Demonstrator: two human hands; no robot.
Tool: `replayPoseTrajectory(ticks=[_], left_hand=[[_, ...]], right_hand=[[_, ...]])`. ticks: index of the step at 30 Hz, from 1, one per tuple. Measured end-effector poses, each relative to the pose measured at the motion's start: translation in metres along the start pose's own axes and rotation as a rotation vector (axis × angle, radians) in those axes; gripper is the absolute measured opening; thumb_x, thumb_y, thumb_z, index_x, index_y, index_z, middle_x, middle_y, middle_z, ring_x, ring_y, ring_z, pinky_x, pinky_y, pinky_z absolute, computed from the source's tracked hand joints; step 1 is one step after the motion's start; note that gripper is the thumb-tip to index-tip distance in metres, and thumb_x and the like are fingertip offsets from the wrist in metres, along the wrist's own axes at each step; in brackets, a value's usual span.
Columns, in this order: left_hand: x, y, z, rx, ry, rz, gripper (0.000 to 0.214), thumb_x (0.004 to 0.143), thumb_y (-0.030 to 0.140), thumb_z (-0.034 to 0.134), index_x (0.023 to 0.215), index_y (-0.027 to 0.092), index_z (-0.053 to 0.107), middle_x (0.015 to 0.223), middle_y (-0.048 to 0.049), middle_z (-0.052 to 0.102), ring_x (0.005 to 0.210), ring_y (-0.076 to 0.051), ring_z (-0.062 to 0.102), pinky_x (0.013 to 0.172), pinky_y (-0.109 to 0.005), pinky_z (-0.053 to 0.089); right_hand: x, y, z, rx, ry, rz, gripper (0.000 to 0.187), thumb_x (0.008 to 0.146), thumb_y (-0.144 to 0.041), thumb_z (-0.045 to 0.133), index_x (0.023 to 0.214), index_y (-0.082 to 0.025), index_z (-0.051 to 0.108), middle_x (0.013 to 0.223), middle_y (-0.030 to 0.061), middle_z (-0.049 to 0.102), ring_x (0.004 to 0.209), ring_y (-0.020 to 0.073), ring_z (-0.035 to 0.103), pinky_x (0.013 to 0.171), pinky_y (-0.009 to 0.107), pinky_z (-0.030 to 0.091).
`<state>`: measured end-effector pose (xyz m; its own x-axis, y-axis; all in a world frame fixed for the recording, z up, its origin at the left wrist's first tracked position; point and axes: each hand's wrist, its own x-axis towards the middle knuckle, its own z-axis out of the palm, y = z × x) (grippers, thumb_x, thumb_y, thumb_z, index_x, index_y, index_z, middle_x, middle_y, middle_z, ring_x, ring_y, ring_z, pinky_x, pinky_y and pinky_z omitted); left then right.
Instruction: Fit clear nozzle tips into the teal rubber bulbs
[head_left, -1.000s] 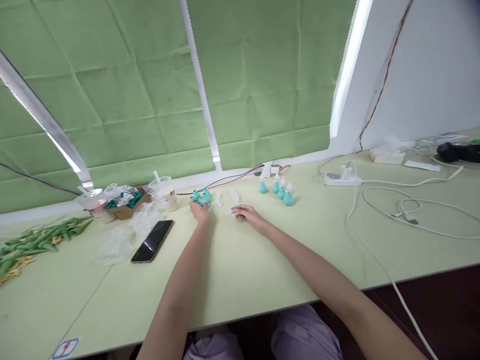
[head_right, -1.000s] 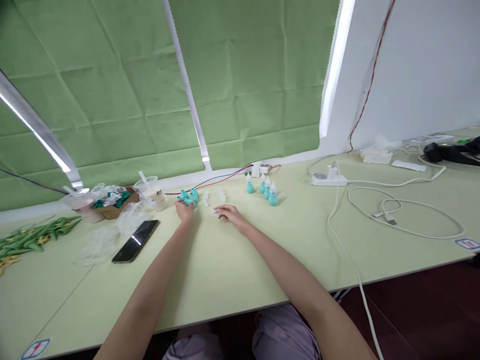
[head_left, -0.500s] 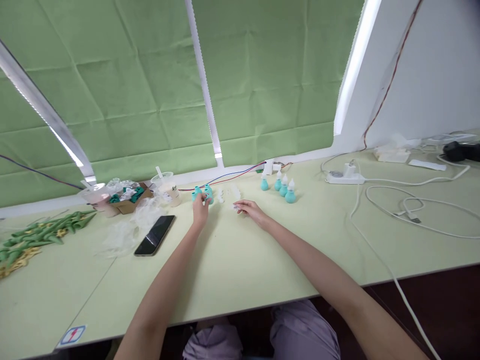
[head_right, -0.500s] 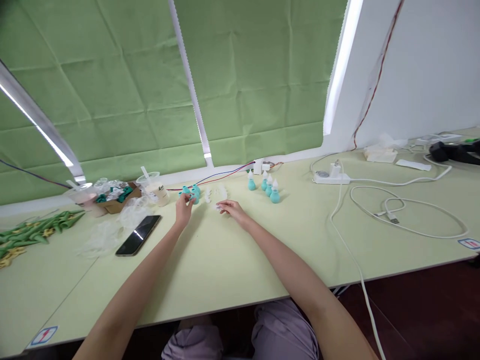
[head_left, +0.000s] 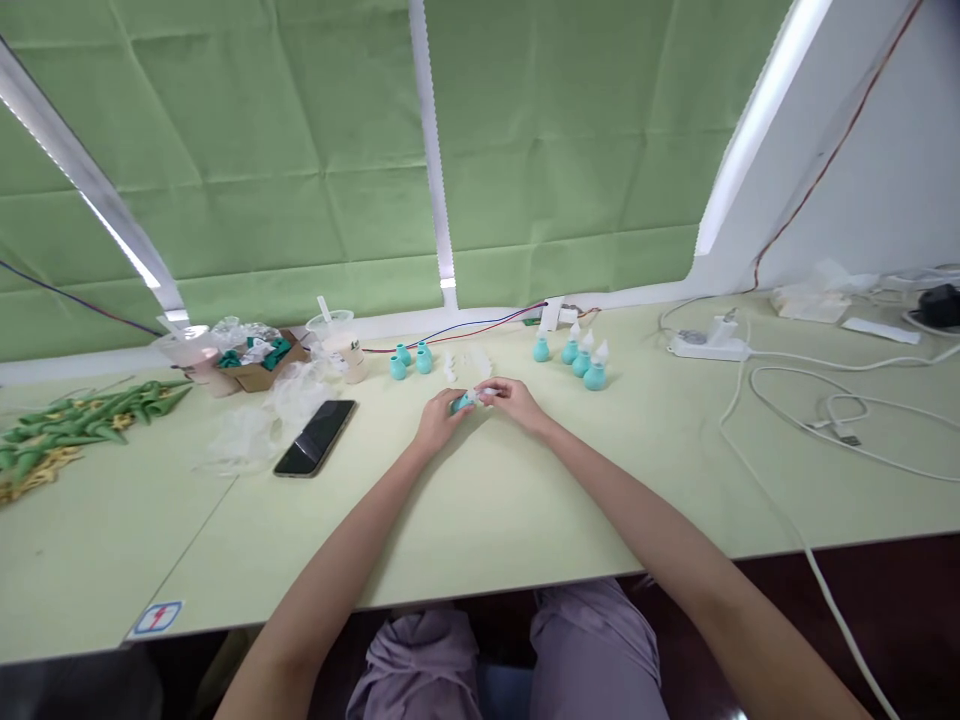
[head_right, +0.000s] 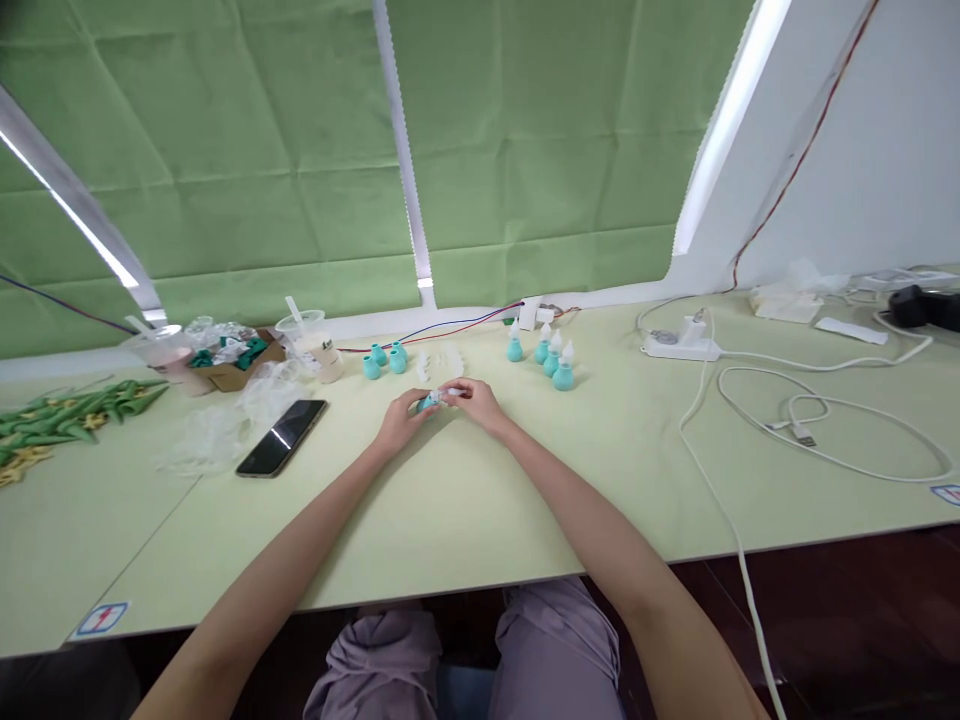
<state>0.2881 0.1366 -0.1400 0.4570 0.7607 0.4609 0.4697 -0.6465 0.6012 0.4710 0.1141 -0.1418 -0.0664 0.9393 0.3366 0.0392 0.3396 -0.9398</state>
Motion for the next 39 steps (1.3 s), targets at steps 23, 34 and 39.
replayPoseTrajectory(ticks=[23,34,39], left_hand=[[-0.021,0.016,0.002,0.291,-0.031,0.075,0.020,0.086,0.030,0.049,0.098,0.015,0.057,0.089,-0.0072,0.059,0.088,-0.021,0.052,0.077,-0.033,0.044],[-0.019,0.012,0.004,0.460,-0.120,0.131,0.023,0.082,0.031,0.055,0.097,0.014,0.058,0.090,-0.0089,0.059,0.087,-0.022,0.052,0.079,-0.035,0.044],[-0.020,0.011,0.008,0.509,-0.182,0.174,0.023,0.084,0.026,0.052,0.102,0.013,0.057,0.093,-0.0106,0.058,0.091,-0.023,0.052,0.081,-0.037,0.043]], right_hand=[[-0.006,-0.023,0.000,-0.496,-0.106,-0.143,0.014,0.069,-0.023,0.067,0.080,-0.017,0.073,0.080,0.0037,0.068,0.069,0.0139,0.059,0.066,0.024,0.047],[-0.010,-0.017,0.003,-0.513,-0.143,-0.109,0.014,0.071,-0.020,0.065,0.082,-0.018,0.073,0.081,0.0027,0.068,0.073,0.0142,0.060,0.069,0.023,0.045],[-0.010,-0.013,0.004,-0.521,-0.164,-0.084,0.013,0.070,-0.021,0.065,0.079,-0.019,0.074,0.081,0.0021,0.069,0.073,0.0153,0.061,0.070,0.025,0.046]])
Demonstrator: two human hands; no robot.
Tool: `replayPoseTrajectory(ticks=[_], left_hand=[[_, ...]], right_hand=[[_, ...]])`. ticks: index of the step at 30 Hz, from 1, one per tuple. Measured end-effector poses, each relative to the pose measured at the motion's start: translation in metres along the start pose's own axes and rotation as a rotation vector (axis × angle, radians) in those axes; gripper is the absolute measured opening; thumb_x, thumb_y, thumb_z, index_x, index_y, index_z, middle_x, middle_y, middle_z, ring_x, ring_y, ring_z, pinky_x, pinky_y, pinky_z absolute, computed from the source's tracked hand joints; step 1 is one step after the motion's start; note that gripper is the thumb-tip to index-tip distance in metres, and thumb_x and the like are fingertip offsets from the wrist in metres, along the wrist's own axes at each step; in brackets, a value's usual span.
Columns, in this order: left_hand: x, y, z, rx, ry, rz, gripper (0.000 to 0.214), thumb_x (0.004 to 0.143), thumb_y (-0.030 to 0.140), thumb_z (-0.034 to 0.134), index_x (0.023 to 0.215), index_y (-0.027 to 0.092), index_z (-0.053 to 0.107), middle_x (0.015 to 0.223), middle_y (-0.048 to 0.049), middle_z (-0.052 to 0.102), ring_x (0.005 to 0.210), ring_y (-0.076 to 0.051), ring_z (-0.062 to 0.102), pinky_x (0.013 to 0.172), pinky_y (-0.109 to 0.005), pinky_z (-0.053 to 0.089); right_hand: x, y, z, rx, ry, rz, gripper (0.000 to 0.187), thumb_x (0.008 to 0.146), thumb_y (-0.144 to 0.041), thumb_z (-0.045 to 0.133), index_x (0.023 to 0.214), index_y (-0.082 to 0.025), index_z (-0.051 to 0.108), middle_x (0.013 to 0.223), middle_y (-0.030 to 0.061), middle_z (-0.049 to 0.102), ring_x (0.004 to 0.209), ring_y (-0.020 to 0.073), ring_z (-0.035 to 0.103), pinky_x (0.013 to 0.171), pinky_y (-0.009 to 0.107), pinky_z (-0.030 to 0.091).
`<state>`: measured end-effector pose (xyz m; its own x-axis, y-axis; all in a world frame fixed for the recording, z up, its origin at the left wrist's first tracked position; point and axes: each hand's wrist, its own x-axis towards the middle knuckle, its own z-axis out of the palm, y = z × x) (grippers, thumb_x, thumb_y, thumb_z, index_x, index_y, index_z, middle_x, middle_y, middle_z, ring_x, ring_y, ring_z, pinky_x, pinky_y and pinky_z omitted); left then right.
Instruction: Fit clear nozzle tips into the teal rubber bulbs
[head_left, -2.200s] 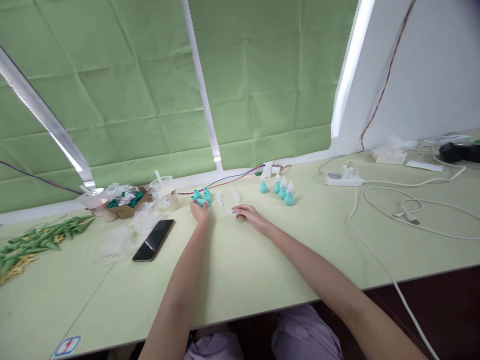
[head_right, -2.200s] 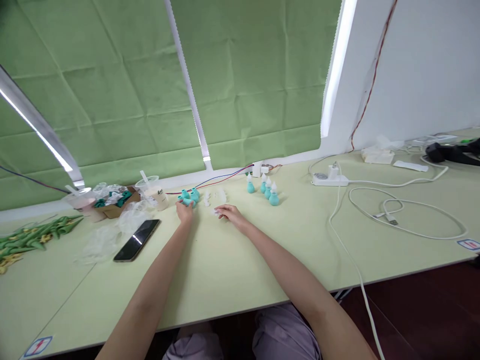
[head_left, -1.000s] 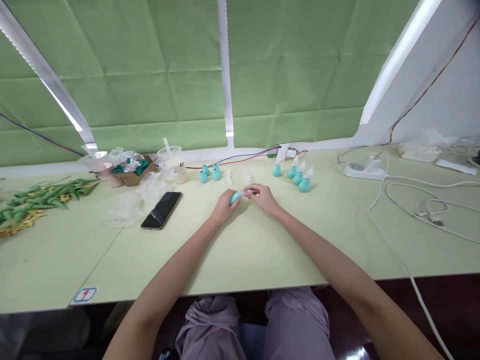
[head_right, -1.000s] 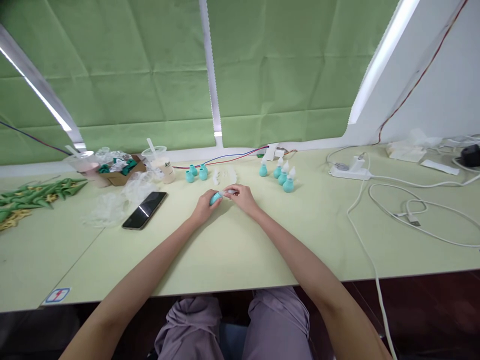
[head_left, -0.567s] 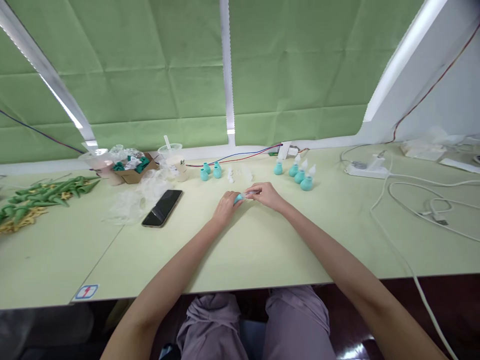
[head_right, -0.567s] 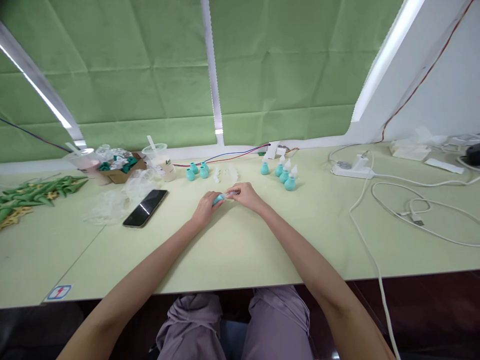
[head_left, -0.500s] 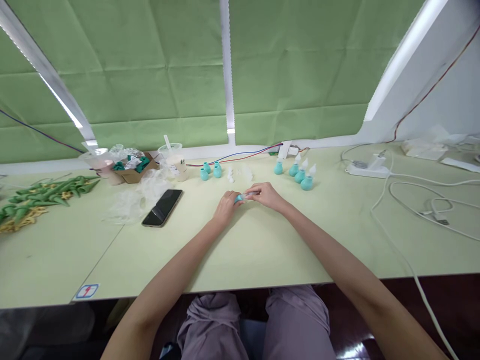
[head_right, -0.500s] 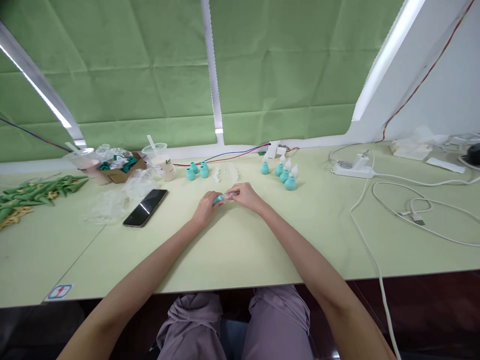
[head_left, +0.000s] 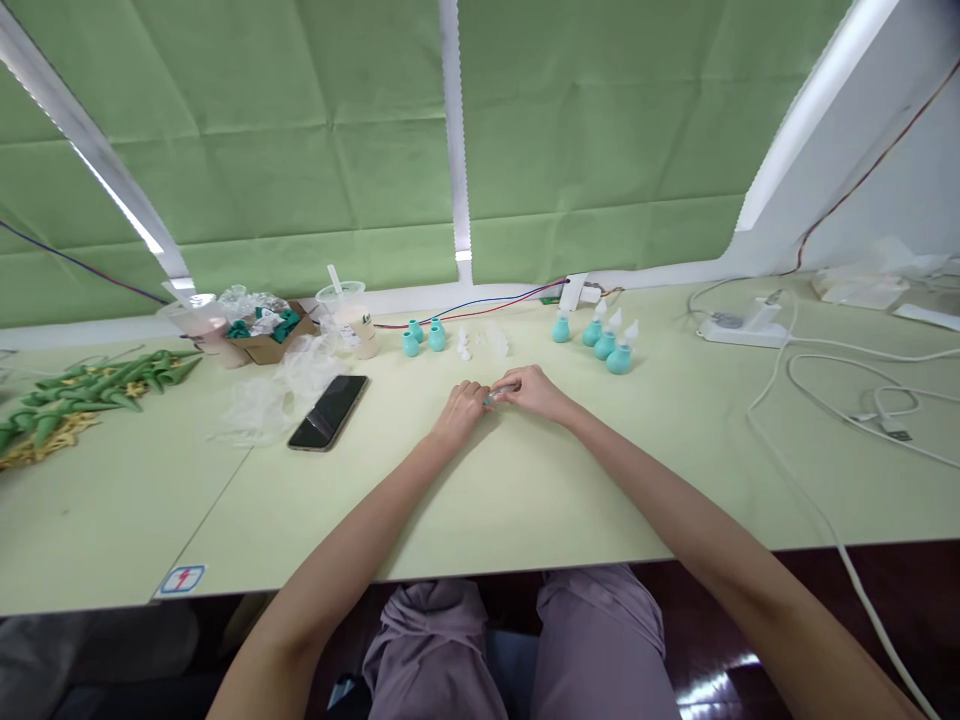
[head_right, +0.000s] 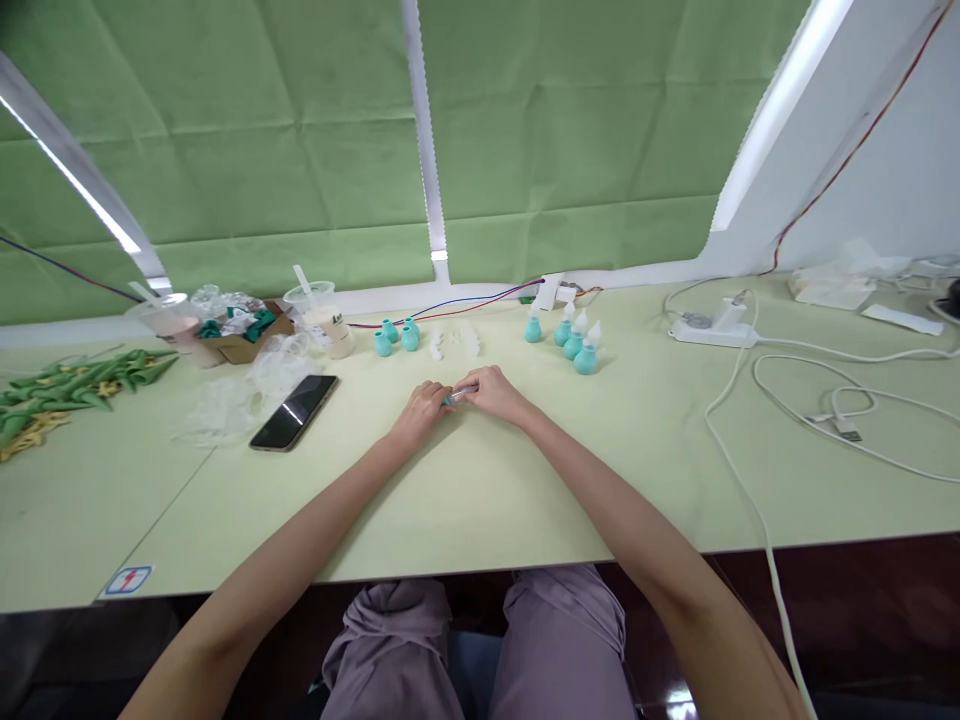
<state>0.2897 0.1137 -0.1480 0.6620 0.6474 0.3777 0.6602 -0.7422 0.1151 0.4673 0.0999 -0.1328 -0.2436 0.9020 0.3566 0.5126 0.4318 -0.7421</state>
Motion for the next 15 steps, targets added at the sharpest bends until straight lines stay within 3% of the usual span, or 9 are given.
replayPoseTrajectory(ticks=[7,12,15], left_hand=[[-0.001,0.005,0.006,-0.045,0.059,-0.006,0.050,0.086,0.019,0.043,0.134,0.013,0.031,0.091,-0.0107,0.058,0.091,-0.022,0.052,0.084,-0.038,0.041],[-0.004,0.017,-0.004,-0.024,0.019,0.017,0.055,0.087,0.013,0.034,0.140,0.013,0.019,0.087,-0.0095,0.058,0.088,-0.021,0.051,0.085,-0.036,0.040],[-0.005,0.021,-0.010,-0.055,0.004,0.041,0.055,0.087,0.012,0.032,0.141,0.016,0.018,0.093,-0.0097,0.057,0.089,-0.019,0.051,0.088,-0.035,0.039]], right_hand=[[0.000,-0.010,-0.005,-0.109,-0.025,0.024,0.013,0.069,-0.022,0.065,0.078,-0.019,0.074,0.076,0.0026,0.069,0.069,0.0165,0.060,0.069,0.027,0.044],[-0.002,-0.016,-0.010,-0.049,-0.061,0.093,0.013,0.068,-0.023,0.063,0.072,-0.016,0.074,0.056,-0.0005,0.063,0.055,0.0126,0.053,0.057,0.024,0.041],[-0.002,-0.014,-0.008,0.076,-0.079,0.151,0.012,0.066,-0.020,0.063,0.070,-0.015,0.073,0.055,-0.0012,0.062,0.052,0.0109,0.052,0.055,0.022,0.041]])
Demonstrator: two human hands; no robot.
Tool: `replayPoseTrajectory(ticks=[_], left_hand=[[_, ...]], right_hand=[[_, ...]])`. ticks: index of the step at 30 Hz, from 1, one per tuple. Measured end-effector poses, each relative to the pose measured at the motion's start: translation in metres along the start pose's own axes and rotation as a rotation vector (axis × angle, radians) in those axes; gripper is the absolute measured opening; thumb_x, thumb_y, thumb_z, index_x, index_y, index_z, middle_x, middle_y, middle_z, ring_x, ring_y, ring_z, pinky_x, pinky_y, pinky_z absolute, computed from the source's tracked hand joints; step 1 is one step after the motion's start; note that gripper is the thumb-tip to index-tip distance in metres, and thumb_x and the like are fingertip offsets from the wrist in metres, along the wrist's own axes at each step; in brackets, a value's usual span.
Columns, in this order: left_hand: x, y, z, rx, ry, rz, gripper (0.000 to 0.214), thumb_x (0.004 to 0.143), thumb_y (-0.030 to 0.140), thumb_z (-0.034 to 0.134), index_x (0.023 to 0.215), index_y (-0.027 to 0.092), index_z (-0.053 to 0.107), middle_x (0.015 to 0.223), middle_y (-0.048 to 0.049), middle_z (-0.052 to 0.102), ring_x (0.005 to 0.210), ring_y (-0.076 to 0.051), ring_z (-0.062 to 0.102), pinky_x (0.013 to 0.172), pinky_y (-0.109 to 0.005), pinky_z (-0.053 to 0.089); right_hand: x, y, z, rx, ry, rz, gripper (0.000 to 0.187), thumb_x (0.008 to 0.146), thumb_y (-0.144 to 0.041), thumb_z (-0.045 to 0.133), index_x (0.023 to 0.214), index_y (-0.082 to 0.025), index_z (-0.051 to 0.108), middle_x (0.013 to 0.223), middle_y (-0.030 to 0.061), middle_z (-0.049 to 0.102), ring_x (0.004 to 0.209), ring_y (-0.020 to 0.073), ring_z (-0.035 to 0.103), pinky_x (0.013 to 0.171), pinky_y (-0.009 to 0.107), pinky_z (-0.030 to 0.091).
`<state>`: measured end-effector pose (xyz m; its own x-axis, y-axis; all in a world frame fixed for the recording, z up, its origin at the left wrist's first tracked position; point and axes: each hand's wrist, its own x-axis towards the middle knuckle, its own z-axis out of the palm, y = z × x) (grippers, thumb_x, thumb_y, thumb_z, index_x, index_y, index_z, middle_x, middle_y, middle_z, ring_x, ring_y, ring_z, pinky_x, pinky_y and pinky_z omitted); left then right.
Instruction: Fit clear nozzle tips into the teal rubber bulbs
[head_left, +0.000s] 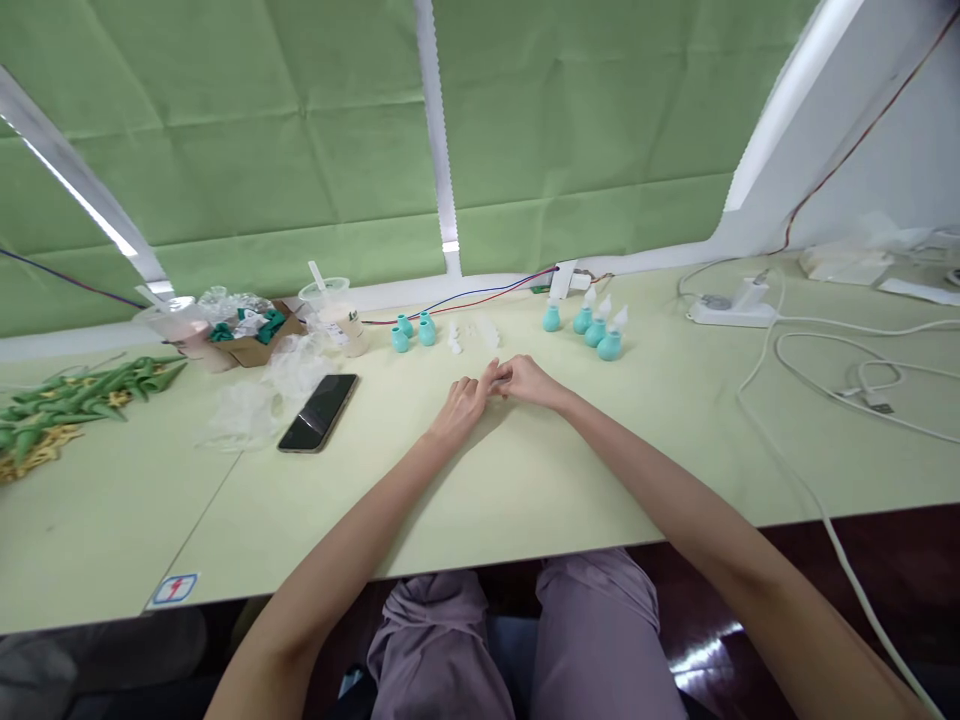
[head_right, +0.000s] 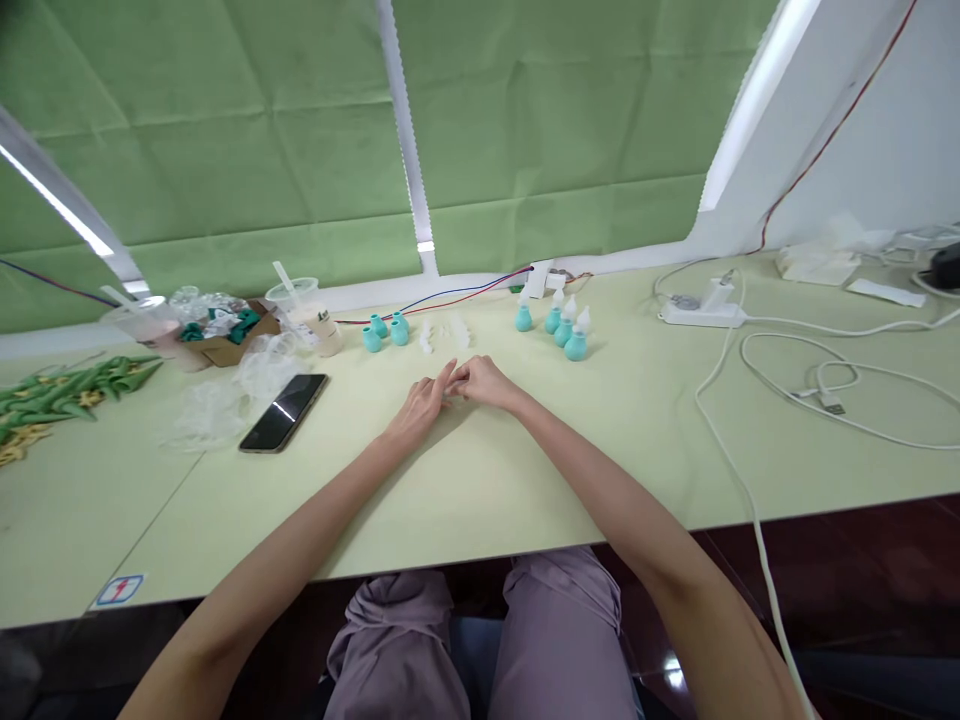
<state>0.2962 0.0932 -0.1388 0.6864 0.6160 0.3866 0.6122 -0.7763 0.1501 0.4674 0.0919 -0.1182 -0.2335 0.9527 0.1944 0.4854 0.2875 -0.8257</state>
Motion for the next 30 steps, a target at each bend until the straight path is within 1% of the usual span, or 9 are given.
replayPoseTrajectory(ticks=[7,9,12,15,18,21,23,26,30], left_hand=[[0.005,-0.006,-0.001,-0.240,0.050,-0.040,0.054,0.087,0.017,0.038,0.138,0.018,0.021,0.099,-0.0095,0.060,0.094,-0.018,0.054,0.092,-0.036,0.038],[0.009,-0.009,-0.003,-0.391,0.117,-0.116,0.057,0.087,0.020,0.041,0.139,0.020,0.018,0.097,-0.0073,0.062,0.090,-0.016,0.056,0.088,-0.034,0.041],[0.013,-0.011,-0.009,-0.612,0.307,-0.276,0.060,0.087,0.031,0.043,0.138,0.021,0.014,0.095,-0.0057,0.064,0.084,-0.016,0.059,0.082,-0.031,0.044],[0.013,-0.007,-0.013,-0.838,0.454,-0.339,0.056,0.089,0.039,0.040,0.136,0.022,0.015,0.103,-0.0083,0.064,0.095,-0.017,0.059,0.086,-0.034,0.044],[0.011,0.002,-0.013,-1.011,0.476,-0.351,0.050,0.089,0.043,0.038,0.132,0.023,0.021,0.115,-0.0106,0.060,0.105,-0.019,0.056,0.088,-0.036,0.045],[0.009,0.009,-0.011,-1.025,0.442,-0.327,0.046,0.089,0.044,0.036,0.129,0.023,0.026,0.124,-0.0116,0.054,0.110,-0.020,0.053,0.089,-0.036,0.045],[0.009,0.008,-0.010,-0.943,0.438,-0.298,0.046,0.090,0.045,0.035,0.129,0.023,0.027,0.132,-0.0119,0.046,0.119,-0.020,0.047,0.095,-0.037,0.042],[0.009,-0.004,-0.009,-0.744,0.462,-0.294,0.049,0.089,0.048,0.035,0.131,0.023,0.029,0.140,-0.0108,0.034,0.131,-0.021,0.032,0.105,-0.039,0.030],[0.009,-0.031,-0.006,-0.611,0.514,-0.399,0.049,0.088,0.051,0.034,0.128,0.022,0.034,0.134,-0.0102,0.042,0.129,-0.022,0.032,0.107,-0.042,0.024]], right_hand=[[0.003,0.005,0.003,0.101,0.026,0.013,0.016,0.067,-0.025,0.066,0.077,-0.014,0.071,0.061,0.0008,0.064,0.055,0.0120,0.057,0.061,0.023,0.046],[0.004,0.003,0.000,0.141,0.055,-0.021,0.029,0.069,-0.031,0.067,0.094,-0.016,0.068,0.067,0.0006,0.064,0.058,0.0124,0.059,0.064,0.024,0.047],[0.007,-0.001,-0.001,0.262,0.105,-0.089,0.058,0.072,-0.036,0.066,0.125,-0.024,0.048,0.088,0.0017,0.066,0.074,0.0137,0.061,0.073,0.027,0.049],[0.009,-0.002,0.010,0.404,0.139,-0.100,0.079,0.065,-0.035,0.072,0.134,-0.025,0.034,0.118,0.0076,0.056,0.100,0.0173,0.056,0.084,0.031,0.047],[0.009,-0.004,0.028,0.599,0.053,-0.049,0.089,0.059,-0.034,0.076,0.136,-0.027,0.031,0.131,0.0092,0.046,0.107,0.0200,0.053,0.088,0.034,0.046],[0.008,-0.006,0.041,0.704,-0.004,-0.036,0.080,0.058,-0.040,0.076,0.128,-0.020,0.045,0.105,0.0060,0.063,0.095,0.0203,0.059,0.089,0.036,0.045],[0.009,-0.005,0.042,0.681,0.031,-0.037,0.064,0.055,-0.043,0.077,0.110,-0.015,0.061,0.089,0.0035,0.067,0.089,0.0206,0.061,0.087,0.036,0.045],[0.012,0.001,0.033,0.566,0.160,-0.006,0.045,0.049,-0.043,0.078,0.081,-0.014,0.068,0.077,0.0020,0.067,0.078,0.0202,0.062,0.079,0.034,0.048],[0.019,0.017,0.012,0.432,0.381,0.084,0.040,0.047,-0.043,0.077,0.070,-0.013,0.067,0.068,0.0028,0.066,0.068,0.0189,0.062,0.068,0.031,0.049]])
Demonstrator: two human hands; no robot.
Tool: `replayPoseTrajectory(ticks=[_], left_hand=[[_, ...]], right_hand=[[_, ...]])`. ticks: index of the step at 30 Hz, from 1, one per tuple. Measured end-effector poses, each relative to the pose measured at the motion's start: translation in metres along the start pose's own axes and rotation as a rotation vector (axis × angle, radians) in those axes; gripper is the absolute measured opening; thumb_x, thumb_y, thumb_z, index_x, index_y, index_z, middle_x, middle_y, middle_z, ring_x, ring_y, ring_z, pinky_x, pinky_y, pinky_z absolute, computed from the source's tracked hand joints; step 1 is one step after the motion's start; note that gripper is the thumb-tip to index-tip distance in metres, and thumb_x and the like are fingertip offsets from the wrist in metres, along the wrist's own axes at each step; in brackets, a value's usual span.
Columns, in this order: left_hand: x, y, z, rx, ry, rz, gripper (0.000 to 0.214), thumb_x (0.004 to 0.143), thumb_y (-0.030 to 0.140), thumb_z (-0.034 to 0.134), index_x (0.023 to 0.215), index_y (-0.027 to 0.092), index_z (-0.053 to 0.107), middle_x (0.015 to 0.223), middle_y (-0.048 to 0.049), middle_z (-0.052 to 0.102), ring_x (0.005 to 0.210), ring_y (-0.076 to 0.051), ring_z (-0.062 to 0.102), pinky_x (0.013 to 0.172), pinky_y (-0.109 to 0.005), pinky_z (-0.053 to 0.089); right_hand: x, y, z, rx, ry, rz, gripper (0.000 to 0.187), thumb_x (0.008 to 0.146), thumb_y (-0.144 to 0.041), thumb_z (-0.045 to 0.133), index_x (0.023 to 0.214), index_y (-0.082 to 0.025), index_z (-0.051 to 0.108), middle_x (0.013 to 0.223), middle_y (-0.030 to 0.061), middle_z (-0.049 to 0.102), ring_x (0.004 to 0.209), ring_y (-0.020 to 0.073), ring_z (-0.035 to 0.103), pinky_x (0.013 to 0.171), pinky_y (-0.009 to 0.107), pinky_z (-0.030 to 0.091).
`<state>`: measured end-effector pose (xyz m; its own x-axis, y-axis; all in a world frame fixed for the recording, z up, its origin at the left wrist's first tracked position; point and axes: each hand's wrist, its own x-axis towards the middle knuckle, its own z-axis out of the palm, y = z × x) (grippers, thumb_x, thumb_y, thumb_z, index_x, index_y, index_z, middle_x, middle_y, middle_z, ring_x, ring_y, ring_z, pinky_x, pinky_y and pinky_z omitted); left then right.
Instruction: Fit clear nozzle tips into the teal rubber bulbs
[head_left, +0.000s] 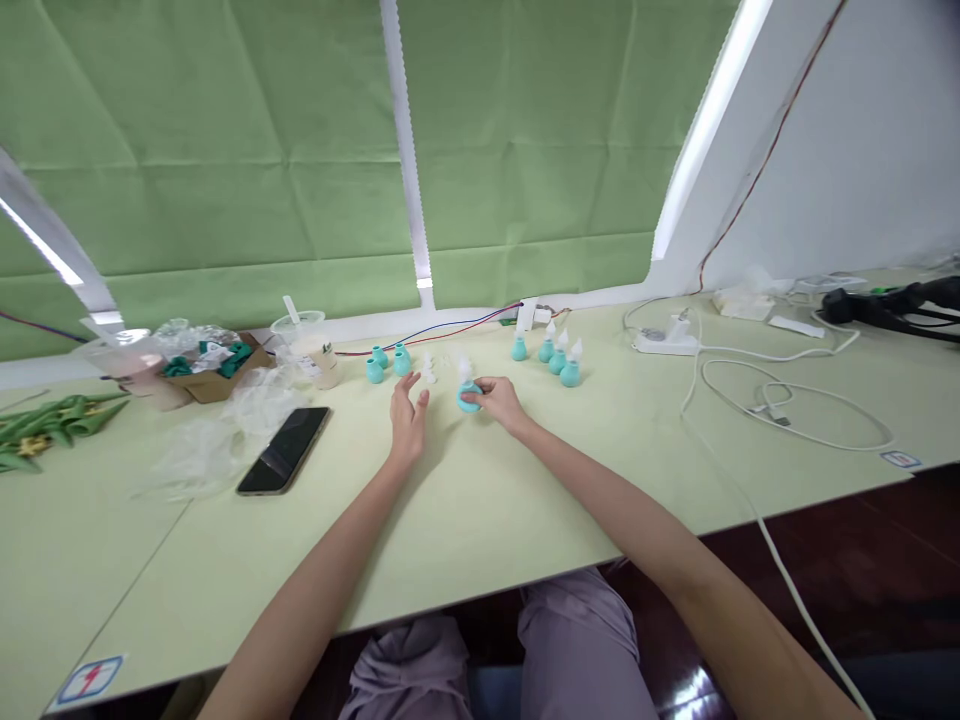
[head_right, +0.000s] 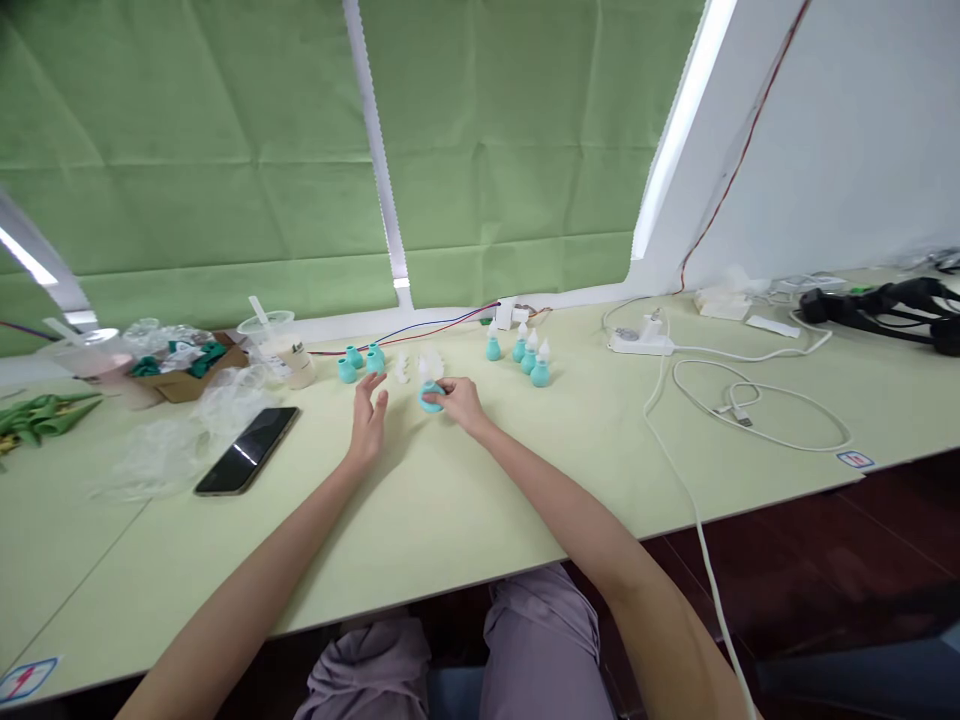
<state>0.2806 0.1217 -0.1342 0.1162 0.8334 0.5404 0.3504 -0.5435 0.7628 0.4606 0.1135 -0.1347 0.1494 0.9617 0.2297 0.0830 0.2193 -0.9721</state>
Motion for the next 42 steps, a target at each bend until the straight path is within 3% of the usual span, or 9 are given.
replayPoseTrajectory(ticks=[5,9,15,20,23,25,30,34,42], left_hand=[[0.013,-0.023,-0.013,0.063,0.082,-0.151,0.045,0.087,0.054,0.034,0.116,0.020,0.044,0.123,-0.0102,0.052,0.122,-0.024,0.038,0.102,-0.043,0.027],[0.017,-0.030,-0.018,0.091,0.077,-0.216,0.045,0.086,0.055,0.033,0.110,0.020,0.048,0.119,-0.0100,0.054,0.117,-0.025,0.041,0.098,-0.043,0.030],[0.016,-0.032,-0.019,0.100,0.005,-0.178,0.045,0.086,0.054,0.031,0.108,0.020,0.050,0.115,-0.0093,0.057,0.112,-0.025,0.044,0.097,-0.043,0.031],[0.016,-0.036,-0.018,0.099,-0.023,-0.164,0.044,0.086,0.053,0.032,0.107,0.020,0.052,0.111,-0.0092,0.059,0.111,-0.025,0.044,0.095,-0.042,0.033],[0.017,-0.039,-0.018,0.111,-0.056,-0.168,0.043,0.087,0.051,0.033,0.108,0.019,0.052,0.112,-0.0086,0.058,0.112,-0.024,0.043,0.095,-0.041,0.032],[0.017,-0.040,-0.018,0.126,-0.073,-0.184,0.042,0.087,0.050,0.032,0.109,0.019,0.051,0.113,-0.0079,0.057,0.112,-0.024,0.042,0.096,-0.040,0.032],[0.017,-0.041,-0.017,0.140,-0.103,-0.182,0.041,0.088,0.048,0.031,0.109,0.019,0.051,0.113,-0.0079,0.058,0.111,-0.024,0.041,0.095,-0.037,0.033],[0.018,-0.041,-0.016,0.145,-0.120,-0.162,0.039,0.088,0.047,0.032,0.105,0.020,0.054,0.112,-0.0070,0.058,0.111,-0.024,0.042,0.094,-0.037,0.034],[0.017,-0.043,-0.013,0.163,-0.163,-0.141,0.037,0.088,0.046,0.033,0.104,0.021,0.055,0.110,-0.0063,0.059,0.110,-0.024,0.042,0.093,-0.039,0.035]], right_hand=[[0.012,0.004,-0.024,-0.032,0.059,-0.066,0.040,0.052,-0.041,0.074,0.081,-0.014,0.065,0.083,0.0053,0.067,0.078,0.0181,0.062,0.072,0.028,0.049],[0.016,0.006,-0.036,-0.131,0.160,-0.068,0.036,0.053,-0.044,0.071,0.070,-0.014,0.062,0.069,0.0030,0.064,0.068,0.0170,0.059,0.066,0.027,0.047],[0.020,0.009,-0.042,-0.153,0.184,-0.110,0.037,0.054,-0.043,0.070,0.078,-0.015,0.063,0.078,0.0045,0.065,0.072,0.0171,0.060,0.069,0.028,0.047],[0.019,0.010,-0.044,-0.260,0.208,-0.098,0.035,0.057,-0.047,0.067,0.068,-0.014,0.061,0.067,0.0037,0.063,0.065,0.0174,0.058,0.064,0.029,0.046],[0.022,0.013,-0.044,-0.223,0.187,-0.111,0.038,0.058,-0.047,0.067,0.077,-0.014,0.062,0.078,0.0058,0.065,0.073,0.0192,0.060,0.070,0.030,0.047],[0.028,0.016,-0.046,-0.239,0.258,-0.137,0.040,0.060,-0.045,0.066,0.086,-0.015,0.063,0.090,0.0077,0.066,0.083,0.0206,0.060,0.077,0.031,0.047],[0.054,0.020,-0.058,-0.678,0.522,-0.117,0.034,0.067,-0.037,0.062,0.091,-0.014,0.066,0.100,0.0103,0.063,0.093,0.0219,0.056,0.085,0.032,0.043],[0.069,0.022,-0.069,-0.866,0.557,-0.032,0.026,0.072,-0.033,0.059,0.087,-0.014,0.067,0.090,0.0096,0.064,0.089,0.0218,0.056,0.082,0.031,0.042],[0.067,0.030,-0.069,-1.009,0.622,0.055,0.027,0.075,-0.027,0.057,0.094,-0.010,0.065,0.098,0.0169,0.060,0.098,0.0259,0.052,0.087,0.034,0.037]])
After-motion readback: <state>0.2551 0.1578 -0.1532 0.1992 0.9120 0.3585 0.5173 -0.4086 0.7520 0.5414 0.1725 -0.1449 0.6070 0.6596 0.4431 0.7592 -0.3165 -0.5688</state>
